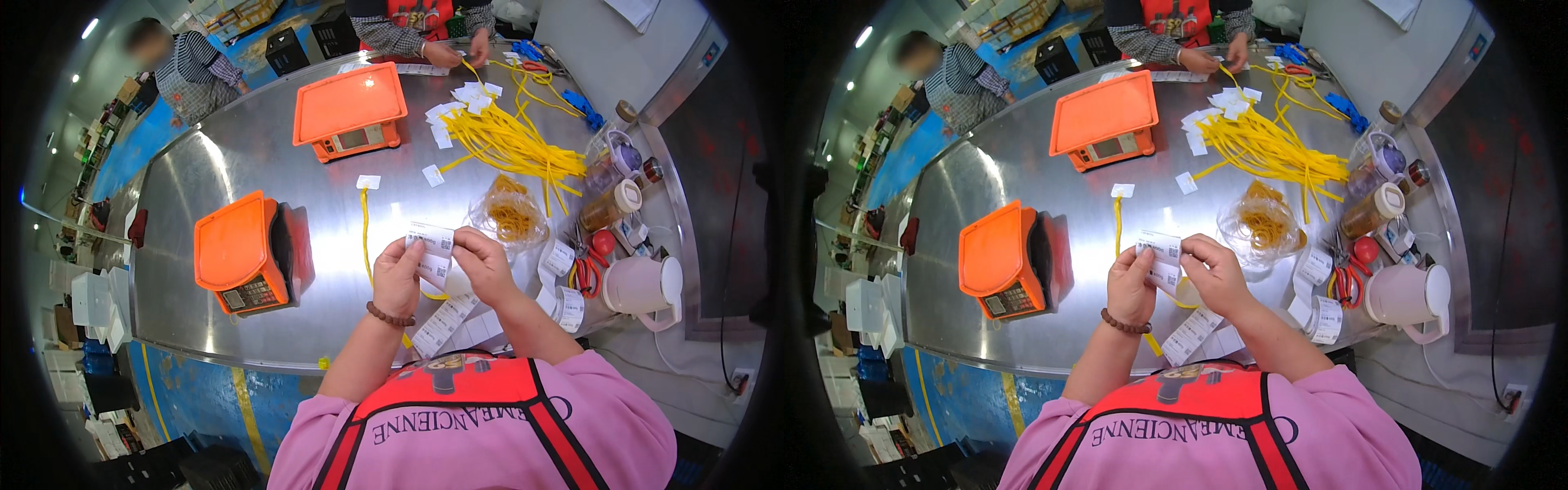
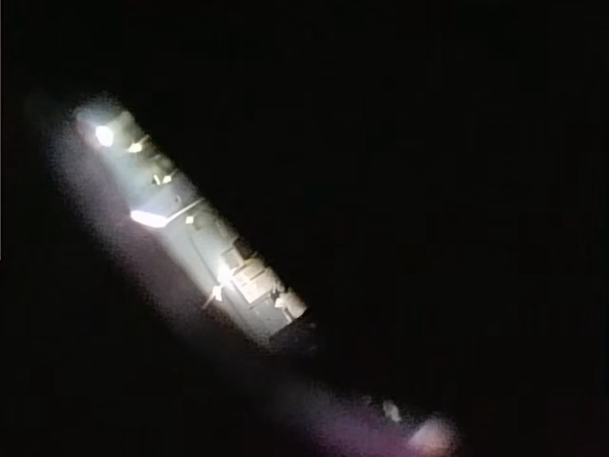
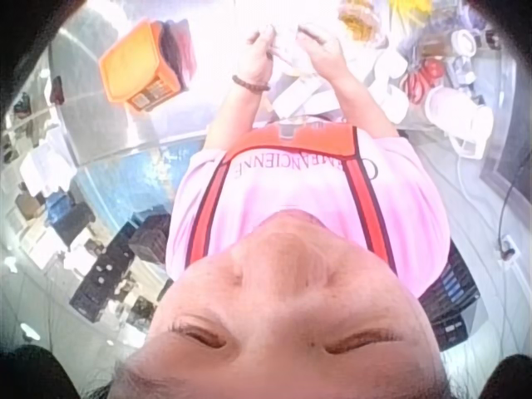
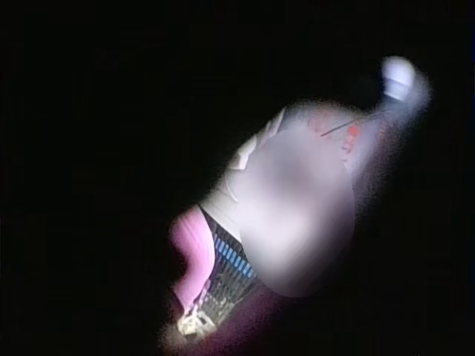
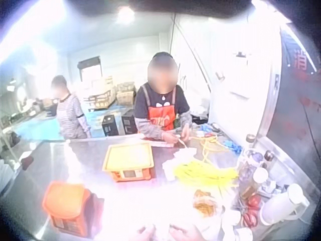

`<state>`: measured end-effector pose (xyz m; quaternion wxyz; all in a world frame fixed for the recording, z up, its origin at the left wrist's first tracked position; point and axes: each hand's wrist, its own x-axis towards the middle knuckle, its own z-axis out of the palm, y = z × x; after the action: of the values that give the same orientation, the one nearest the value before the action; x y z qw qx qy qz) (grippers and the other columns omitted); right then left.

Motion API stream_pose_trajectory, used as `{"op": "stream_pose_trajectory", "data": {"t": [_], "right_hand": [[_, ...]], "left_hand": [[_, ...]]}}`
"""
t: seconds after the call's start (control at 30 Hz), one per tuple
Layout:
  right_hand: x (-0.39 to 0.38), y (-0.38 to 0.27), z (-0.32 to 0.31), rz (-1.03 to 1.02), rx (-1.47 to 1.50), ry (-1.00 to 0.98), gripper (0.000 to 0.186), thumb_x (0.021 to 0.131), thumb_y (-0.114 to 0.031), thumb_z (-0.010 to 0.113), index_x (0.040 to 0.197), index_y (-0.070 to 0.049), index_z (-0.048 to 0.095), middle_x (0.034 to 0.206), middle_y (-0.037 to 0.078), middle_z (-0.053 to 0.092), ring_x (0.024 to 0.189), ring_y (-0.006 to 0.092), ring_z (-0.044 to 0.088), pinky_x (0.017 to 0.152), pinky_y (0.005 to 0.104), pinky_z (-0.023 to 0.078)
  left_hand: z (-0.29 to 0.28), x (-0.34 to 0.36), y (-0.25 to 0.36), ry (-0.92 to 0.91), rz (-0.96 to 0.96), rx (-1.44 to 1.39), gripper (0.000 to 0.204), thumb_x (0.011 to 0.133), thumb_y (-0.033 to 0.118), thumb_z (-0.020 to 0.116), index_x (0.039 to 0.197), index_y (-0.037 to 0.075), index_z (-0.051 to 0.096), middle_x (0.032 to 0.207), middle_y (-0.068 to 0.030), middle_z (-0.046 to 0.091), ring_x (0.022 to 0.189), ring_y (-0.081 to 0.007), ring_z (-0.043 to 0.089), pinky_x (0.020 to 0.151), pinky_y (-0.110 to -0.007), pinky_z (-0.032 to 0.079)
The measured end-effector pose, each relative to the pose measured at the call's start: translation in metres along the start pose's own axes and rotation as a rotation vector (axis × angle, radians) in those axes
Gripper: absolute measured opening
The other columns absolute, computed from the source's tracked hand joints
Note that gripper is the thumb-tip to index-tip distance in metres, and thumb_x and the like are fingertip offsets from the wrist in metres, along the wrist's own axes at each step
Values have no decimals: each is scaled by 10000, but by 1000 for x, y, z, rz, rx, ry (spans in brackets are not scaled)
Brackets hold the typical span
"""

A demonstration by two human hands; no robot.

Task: The person stands at a stainless steel worktable and attaches small white paper labels to yellow plastic ties. They tear labels from a roll, fold each label, and thread it onto a tie, repeating this process for multiple ties. Another person works nearby at the same table.

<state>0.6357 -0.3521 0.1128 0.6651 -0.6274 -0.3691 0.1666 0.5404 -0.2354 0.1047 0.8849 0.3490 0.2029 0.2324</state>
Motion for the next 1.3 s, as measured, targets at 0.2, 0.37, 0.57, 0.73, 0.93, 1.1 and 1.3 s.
{"op": "stream_pose_trajectory", "data": {"t": [0.2,0.37,0.57,0.73,0.93,1.1,1.3], "right_hand": [[3,-11,5,185,299,-1,173,816,-123,580,919,15,599,754,6,559,675,68,489,598,224,410],[3,-15,10,156,70,88,146,785,-120,625,862,4,624,711,29,581,647,97,522,575,235,414],[9,-23,9,-151,-214,219,105,787,-100,613,805,2,629,702,77,597,611,146,543,560,250,424],[26,-18,-1,-106,-67,435,146,824,-129,597,813,16,609,699,37,593,605,85,514,550,237,424],[30,4,12,112,124,136,164,832,-142,582,908,1,609,742,22,597,637,74,524,567,208,438],[47,47,60,160,-150,-438,229,790,-161,617,963,-12,608,794,134,638,701,182,610,650,296,472],[141,188,10,-7,-977,-208,355,713,-158,601,1019,16,552,983,199,578,903,342,555,790,395,452]], "left_hand": [[6,-8,4,-78,15,49,130,849,64,550,954,3,594,880,-55,627,764,-104,578,702,-237,470],[8,-12,3,-73,87,213,125,840,65,567,943,0,597,859,-35,619,746,-84,559,690,-224,465],[3,-17,-2,-45,-13,184,124,816,62,601,916,-10,582,824,-29,608,731,-93,564,667,-230,472],[-7,-34,33,-249,-180,509,135,808,38,590,936,-2,566,889,-62,616,770,-108,576,718,-252,476],[-41,-45,53,-397,-152,299,270,820,51,569,1078,-14,524,1040,-69,590,949,-131,556,841,-283,437],[-31,-54,59,-1068,-107,134,265,837,54,540,1095,-4,525,1042,-84,582,949,-159,556,835,-299,437],[-35,-61,38,-376,-393,108,217,849,85,564,1047,5,525,958,-50,605,804,-98,582,701,-237,480]]}}
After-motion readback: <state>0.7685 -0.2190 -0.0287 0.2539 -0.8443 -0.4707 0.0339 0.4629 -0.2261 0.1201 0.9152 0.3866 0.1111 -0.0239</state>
